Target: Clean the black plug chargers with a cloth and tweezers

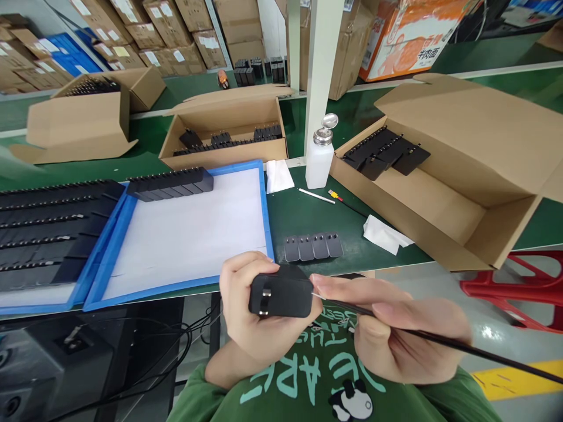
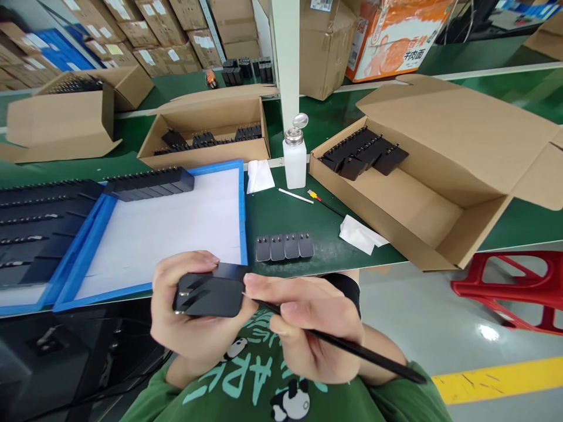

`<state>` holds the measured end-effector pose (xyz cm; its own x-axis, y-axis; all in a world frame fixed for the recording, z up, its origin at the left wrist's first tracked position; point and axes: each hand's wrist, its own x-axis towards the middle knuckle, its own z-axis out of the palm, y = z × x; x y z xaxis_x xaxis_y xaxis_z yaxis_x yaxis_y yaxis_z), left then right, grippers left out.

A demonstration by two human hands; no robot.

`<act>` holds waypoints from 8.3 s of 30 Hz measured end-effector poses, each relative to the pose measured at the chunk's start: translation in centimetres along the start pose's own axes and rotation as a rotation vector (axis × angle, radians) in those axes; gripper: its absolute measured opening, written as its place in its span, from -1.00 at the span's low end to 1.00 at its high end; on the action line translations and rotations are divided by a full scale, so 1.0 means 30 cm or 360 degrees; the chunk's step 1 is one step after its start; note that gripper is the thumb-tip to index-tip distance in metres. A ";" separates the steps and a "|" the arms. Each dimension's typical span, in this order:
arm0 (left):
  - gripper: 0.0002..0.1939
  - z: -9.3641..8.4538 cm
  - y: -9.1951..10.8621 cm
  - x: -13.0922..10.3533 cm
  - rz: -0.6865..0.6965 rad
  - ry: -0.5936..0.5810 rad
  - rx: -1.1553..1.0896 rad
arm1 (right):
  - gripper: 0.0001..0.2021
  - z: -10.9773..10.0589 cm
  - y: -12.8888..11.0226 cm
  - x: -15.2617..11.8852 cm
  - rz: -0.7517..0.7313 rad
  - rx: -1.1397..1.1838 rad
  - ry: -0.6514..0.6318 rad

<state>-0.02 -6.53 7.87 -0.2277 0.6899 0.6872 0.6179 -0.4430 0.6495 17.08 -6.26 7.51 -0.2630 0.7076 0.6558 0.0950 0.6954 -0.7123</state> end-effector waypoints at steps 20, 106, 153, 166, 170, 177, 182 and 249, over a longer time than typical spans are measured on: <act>-0.56 -0.001 0.001 0.007 0.0027 0.0002 -0.0002 | -0.49 0.006 -0.015 0.039 -0.0147 0.0527 0.0059; -0.56 -0.003 0.007 0.013 0.0045 0.0002 0.0023 | -0.55 0.045 -0.022 0.042 -0.0100 0.0601 0.0247; -0.54 -0.032 -0.042 0.006 0.0388 -0.0037 0.0116 | -0.87 0.027 -0.044 0.043 -0.0216 -0.0666 0.0008; -0.62 -0.032 -0.035 0.010 0.0392 -0.0035 0.0155 | -0.89 0.023 -0.060 0.054 -0.0195 -0.0705 0.0036; -0.58 -0.031 -0.039 0.007 0.0380 -0.0027 0.0180 | -0.89 0.023 -0.059 0.053 -0.0202 -0.0699 0.0026; -0.46 -0.024 -0.051 -0.008 0.0308 0.0010 0.0139 | -0.78 0.016 -0.059 0.062 -0.0086 -0.0451 -0.0018; -0.46 -0.001 -0.021 -0.007 0.0202 -0.0043 -0.0066 | -0.84 0.007 -0.059 0.076 0.0640 0.0344 0.0041; -0.64 0.017 -0.018 0.004 0.0154 -0.0086 0.0034 | -0.92 0.049 -0.023 0.089 0.1239 0.0822 0.0030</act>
<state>0.02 -5.92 7.43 -0.1257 0.6744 0.7276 0.6511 -0.4972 0.5734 14.89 -5.03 9.39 -0.2884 0.9561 -0.0520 -0.2020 -0.1138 -0.9728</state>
